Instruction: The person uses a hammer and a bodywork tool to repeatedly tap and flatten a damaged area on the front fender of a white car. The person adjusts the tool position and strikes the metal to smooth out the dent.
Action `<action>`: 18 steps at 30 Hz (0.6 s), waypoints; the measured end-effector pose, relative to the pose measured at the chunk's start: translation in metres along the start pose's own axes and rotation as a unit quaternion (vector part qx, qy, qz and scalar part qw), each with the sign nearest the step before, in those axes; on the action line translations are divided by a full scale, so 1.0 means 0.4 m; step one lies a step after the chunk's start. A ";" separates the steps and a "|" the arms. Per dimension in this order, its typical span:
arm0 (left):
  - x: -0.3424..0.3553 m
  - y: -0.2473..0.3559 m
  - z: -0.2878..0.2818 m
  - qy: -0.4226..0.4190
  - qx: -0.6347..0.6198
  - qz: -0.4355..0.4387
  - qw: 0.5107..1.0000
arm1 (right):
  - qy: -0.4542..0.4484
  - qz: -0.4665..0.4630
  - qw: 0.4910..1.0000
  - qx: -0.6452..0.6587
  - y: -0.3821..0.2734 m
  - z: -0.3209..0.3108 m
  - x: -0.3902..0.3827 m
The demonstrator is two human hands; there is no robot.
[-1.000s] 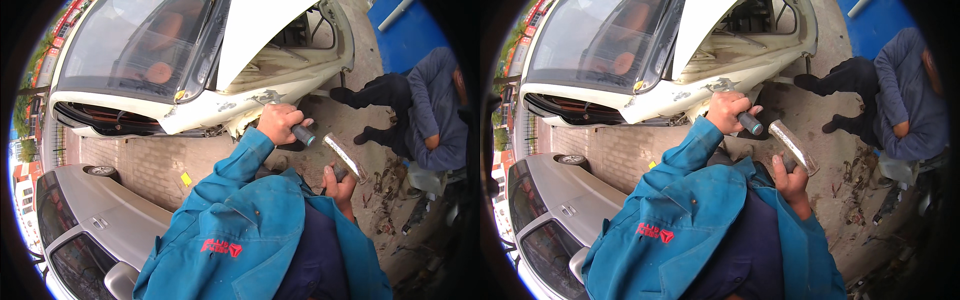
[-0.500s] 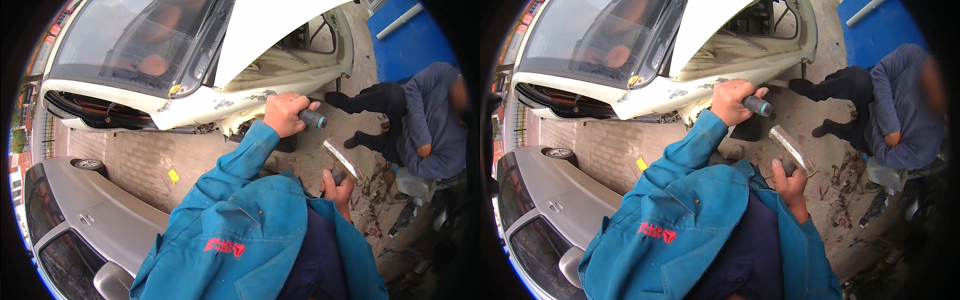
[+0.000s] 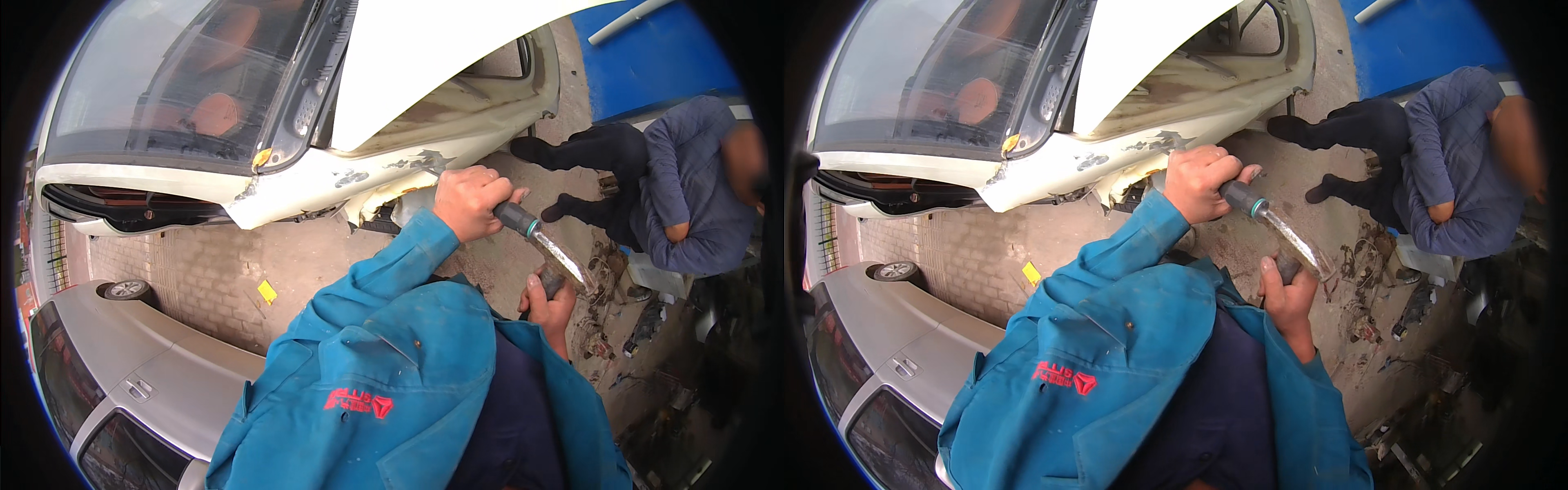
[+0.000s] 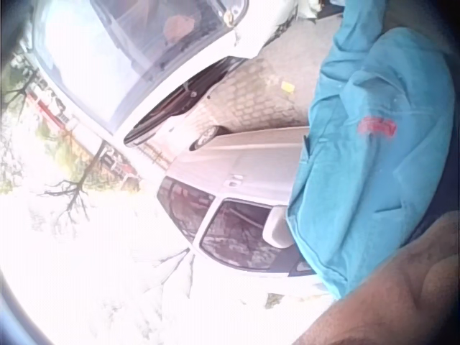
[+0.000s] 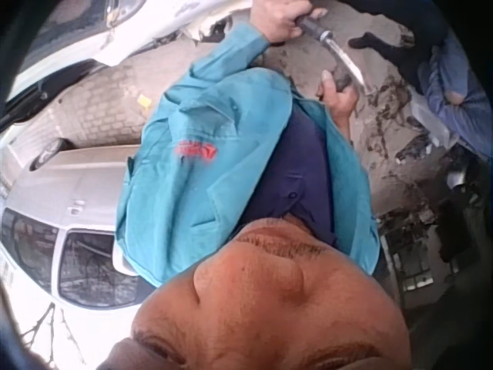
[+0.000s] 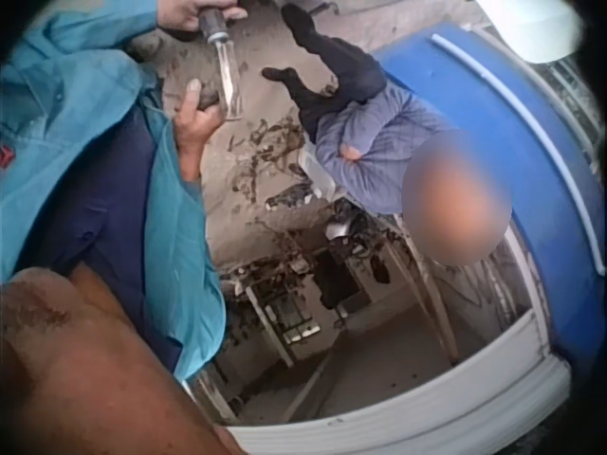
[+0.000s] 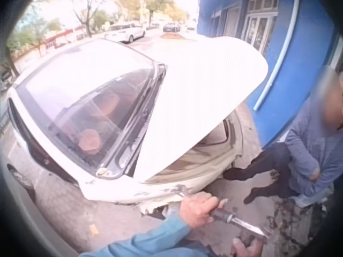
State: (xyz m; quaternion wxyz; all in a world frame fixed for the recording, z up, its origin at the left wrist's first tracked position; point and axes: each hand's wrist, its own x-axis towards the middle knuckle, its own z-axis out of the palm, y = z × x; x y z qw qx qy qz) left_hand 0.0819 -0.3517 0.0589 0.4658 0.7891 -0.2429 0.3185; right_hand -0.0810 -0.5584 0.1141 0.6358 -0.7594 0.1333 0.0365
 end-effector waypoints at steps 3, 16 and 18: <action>0.007 -0.015 -0.007 -0.006 -0.028 -0.005 1.000 | 0.010 0.015 0.999 -0.033 -0.011 0.012 -0.011; 0.015 -0.004 -0.010 0.012 -0.097 0.040 0.994 | 0.067 0.030 0.997 -0.032 -0.035 0.046 -0.040; 0.015 0.000 -0.007 0.016 -0.103 0.045 0.994 | 0.073 0.050 0.995 -0.053 -0.037 0.047 -0.041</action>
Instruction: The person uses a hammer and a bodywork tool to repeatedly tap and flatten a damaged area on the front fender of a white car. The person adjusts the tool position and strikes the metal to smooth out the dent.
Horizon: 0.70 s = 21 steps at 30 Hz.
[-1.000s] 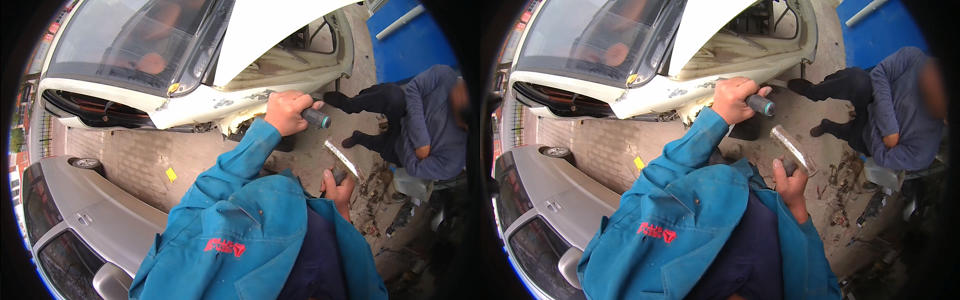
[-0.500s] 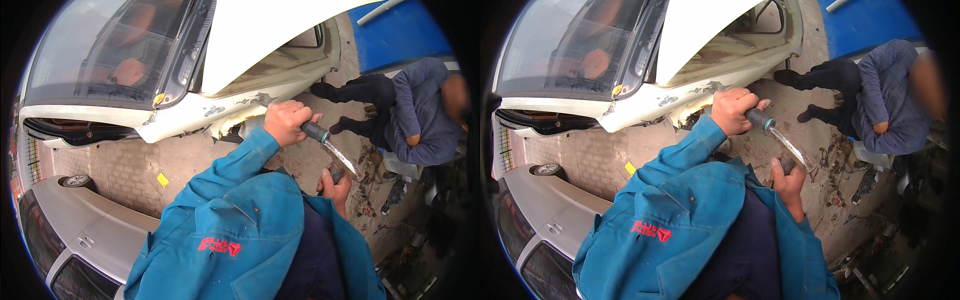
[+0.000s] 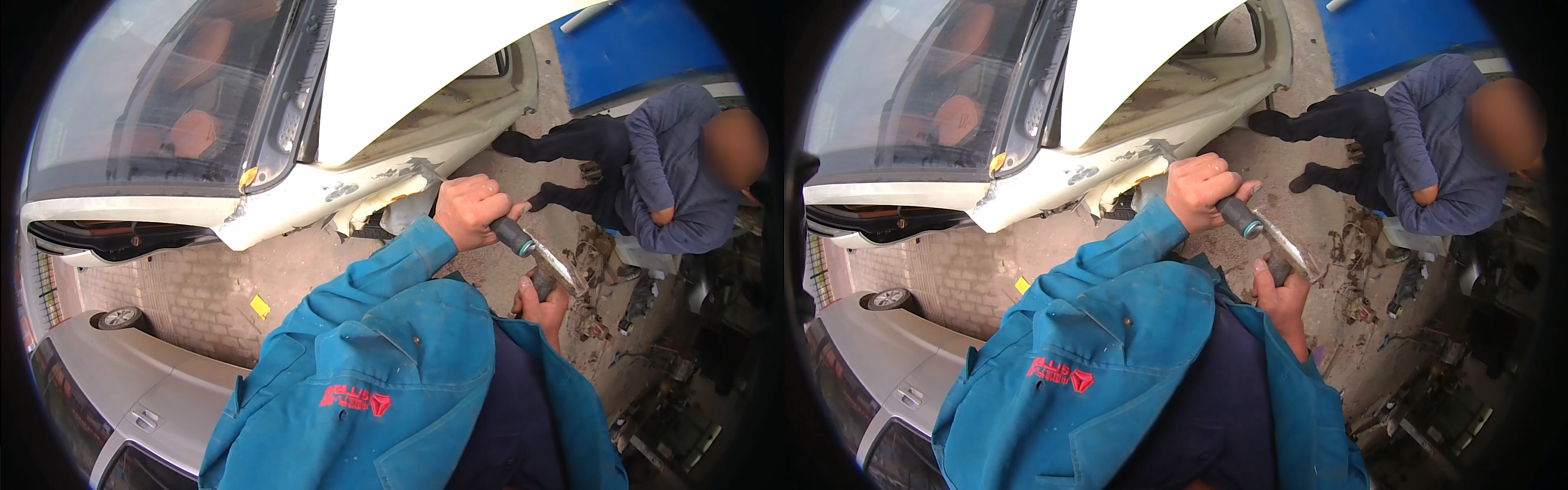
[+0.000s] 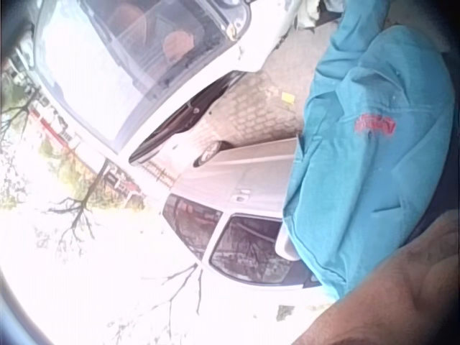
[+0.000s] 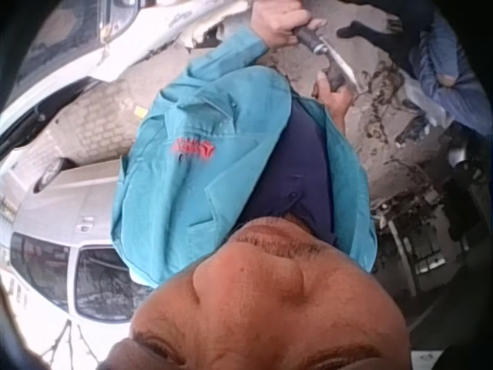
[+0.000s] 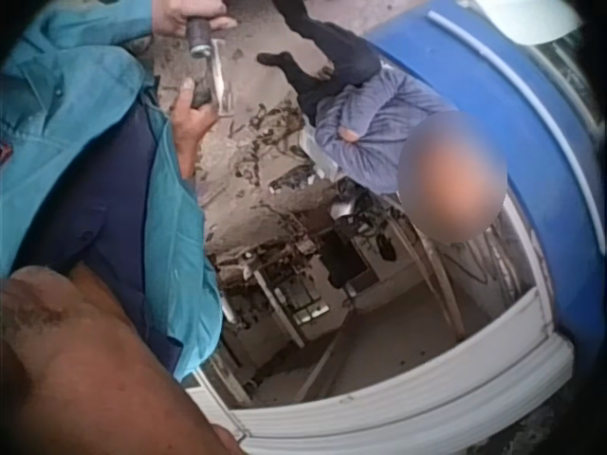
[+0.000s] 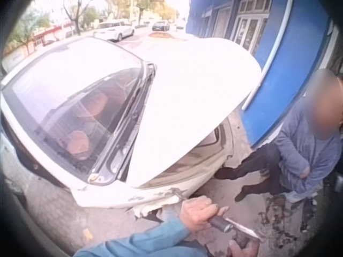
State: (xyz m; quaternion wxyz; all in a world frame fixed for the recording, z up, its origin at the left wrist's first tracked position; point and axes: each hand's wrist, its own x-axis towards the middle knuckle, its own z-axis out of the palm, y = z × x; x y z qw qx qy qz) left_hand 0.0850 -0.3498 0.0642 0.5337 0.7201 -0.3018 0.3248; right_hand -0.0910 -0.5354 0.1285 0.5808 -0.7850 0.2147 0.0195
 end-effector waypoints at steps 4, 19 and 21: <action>0.000 0.003 0.009 0.019 0.006 -0.009 1.000 | 0.006 0.025 0.999 -0.033 -0.002 0.002 -0.004; -0.006 -0.001 0.001 0.028 0.019 -0.022 0.999 | 0.018 0.005 0.999 -0.032 0.024 -0.010 -0.009; -0.004 0.003 -0.007 0.020 0.024 -0.013 0.999 | 0.010 -0.006 0.999 -0.043 0.031 -0.014 -0.008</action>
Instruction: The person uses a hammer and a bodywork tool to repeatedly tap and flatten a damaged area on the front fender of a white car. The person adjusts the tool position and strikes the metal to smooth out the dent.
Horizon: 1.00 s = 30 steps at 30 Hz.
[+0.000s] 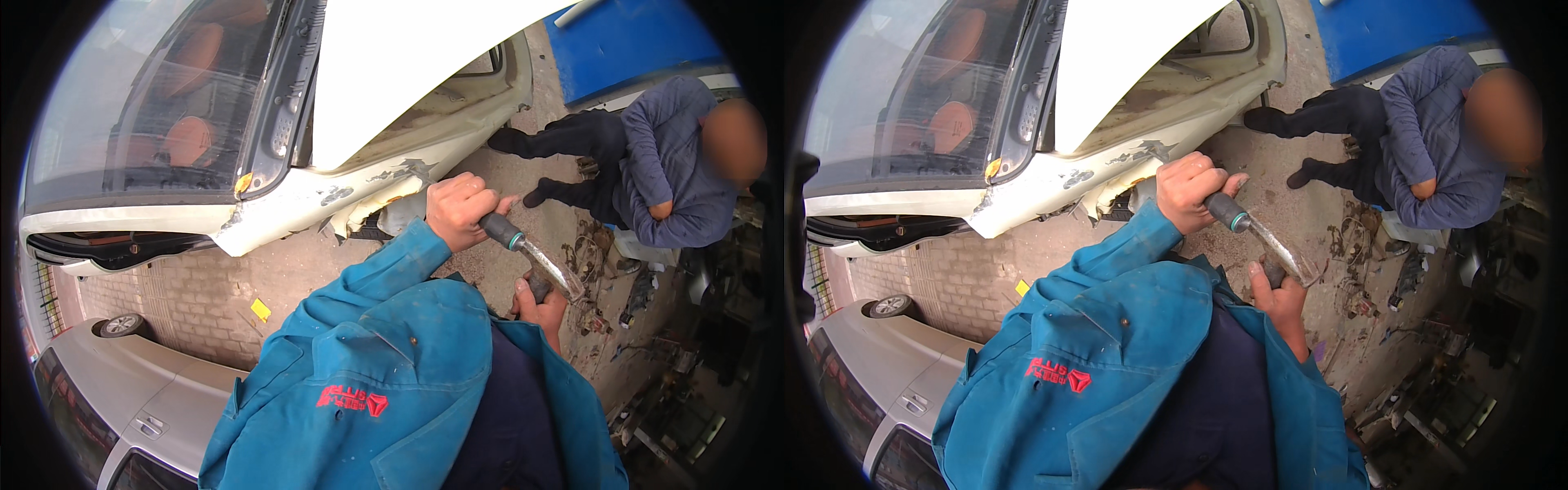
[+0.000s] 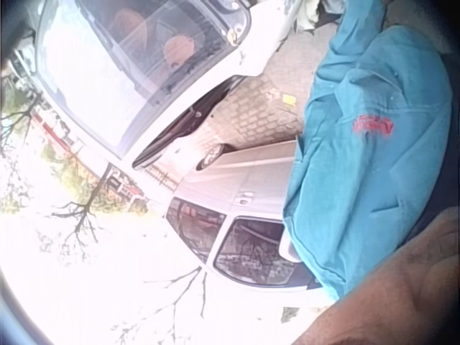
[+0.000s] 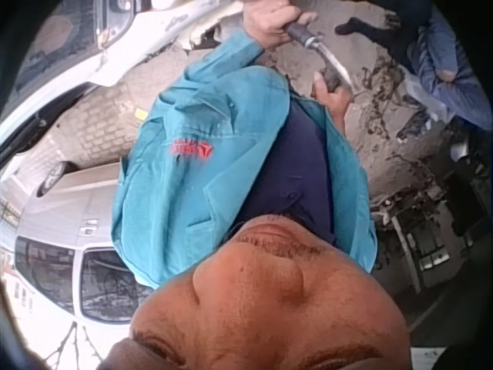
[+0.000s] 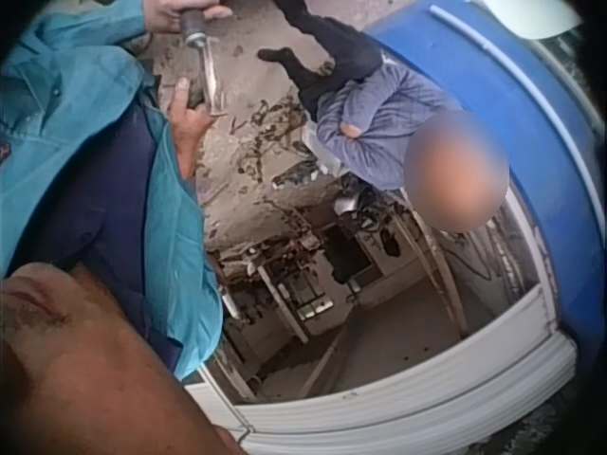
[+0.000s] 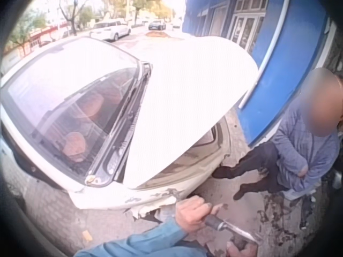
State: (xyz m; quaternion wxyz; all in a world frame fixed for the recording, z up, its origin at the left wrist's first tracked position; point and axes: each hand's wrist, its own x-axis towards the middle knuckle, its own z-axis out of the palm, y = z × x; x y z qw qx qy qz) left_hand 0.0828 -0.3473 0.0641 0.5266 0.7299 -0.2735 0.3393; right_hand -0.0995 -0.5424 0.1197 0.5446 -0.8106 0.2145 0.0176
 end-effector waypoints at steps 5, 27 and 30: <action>0.008 0.004 -0.003 -0.012 -0.011 -0.021 1.000 | -0.010 0.034 0.999 0.011 0.000 -0.002 -0.001; 0.013 -0.004 -0.002 -0.004 -0.015 -0.015 1.000 | 0.028 -0.004 0.999 0.034 -0.037 0.013 -0.029; 0.019 -0.004 0.000 0.003 -0.006 -0.019 1.000 | 0.020 -0.019 0.999 0.035 -0.054 0.013 -0.024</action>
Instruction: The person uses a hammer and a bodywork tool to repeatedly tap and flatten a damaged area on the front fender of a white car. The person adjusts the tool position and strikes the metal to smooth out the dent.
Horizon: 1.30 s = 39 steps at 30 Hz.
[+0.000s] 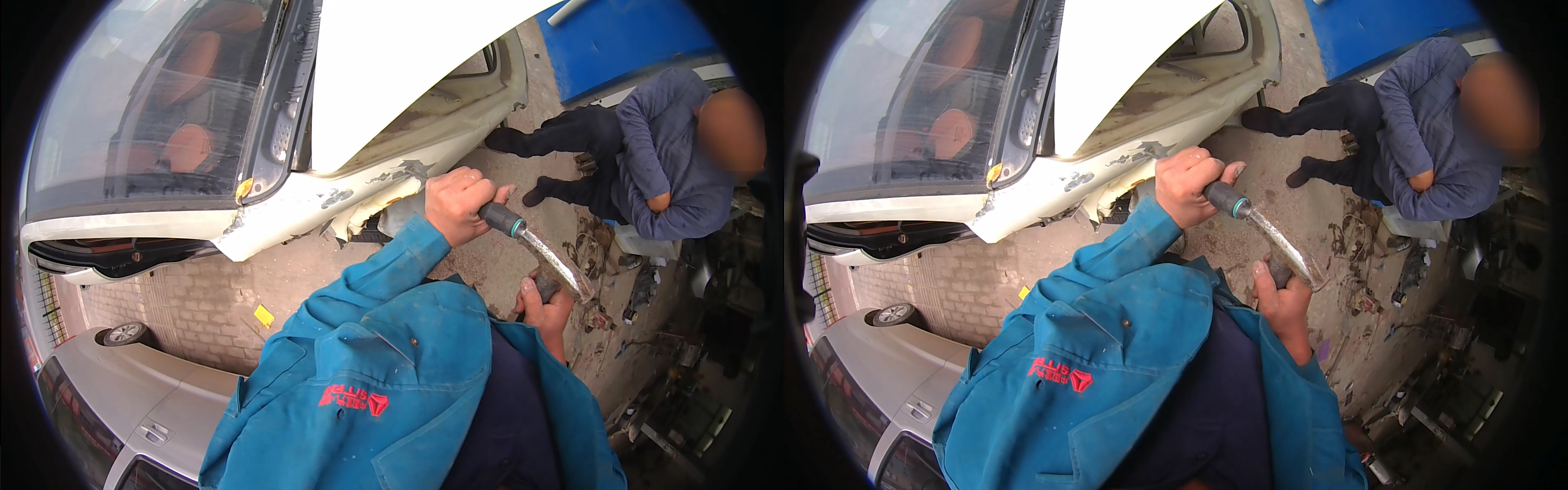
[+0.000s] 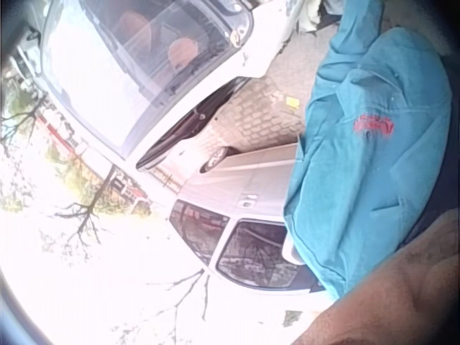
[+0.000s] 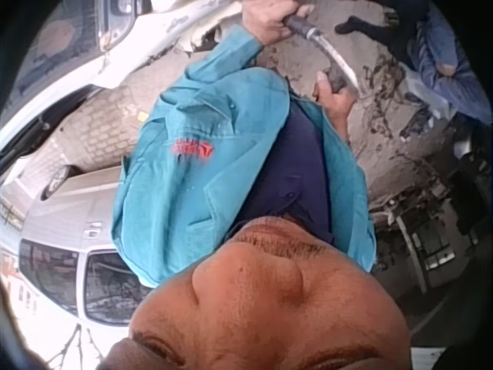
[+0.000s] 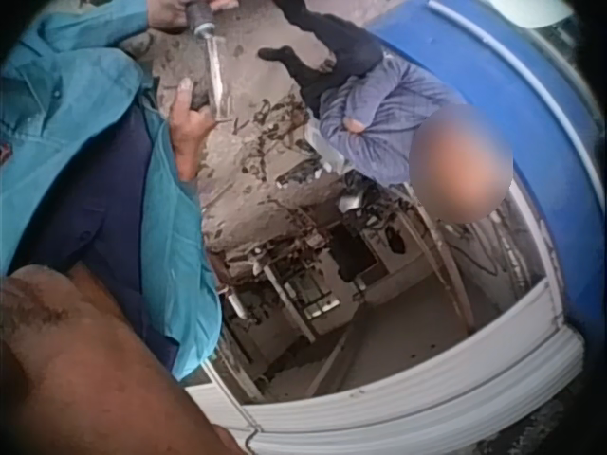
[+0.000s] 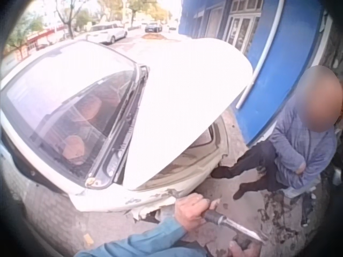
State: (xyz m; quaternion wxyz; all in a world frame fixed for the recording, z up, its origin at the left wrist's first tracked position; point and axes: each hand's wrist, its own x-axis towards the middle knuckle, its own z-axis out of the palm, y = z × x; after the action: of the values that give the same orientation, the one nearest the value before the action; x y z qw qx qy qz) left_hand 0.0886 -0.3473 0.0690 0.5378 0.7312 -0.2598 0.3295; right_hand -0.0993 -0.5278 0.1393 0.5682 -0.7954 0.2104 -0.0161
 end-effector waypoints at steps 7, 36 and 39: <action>0.006 0.002 -0.002 -0.006 0.018 -0.007 1.000 | 0.015 -0.127 0.987 0.097 -0.108 -0.032 -0.004; -0.030 -0.002 -0.017 0.013 0.006 0.004 1.000 | -0.030 0.076 0.991 -0.106 0.006 -0.043 -0.003; -0.026 -0.004 -0.024 0.027 -0.006 0.009 1.000 | -0.039 0.041 0.996 -0.072 0.011 -0.040 -0.006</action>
State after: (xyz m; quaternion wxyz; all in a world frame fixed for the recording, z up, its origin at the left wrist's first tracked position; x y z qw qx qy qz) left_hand 0.0810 -0.3375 0.0621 0.5463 0.7161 -0.2537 0.3527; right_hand -0.1069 -0.5424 0.1415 0.5173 -0.8251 0.2210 0.0529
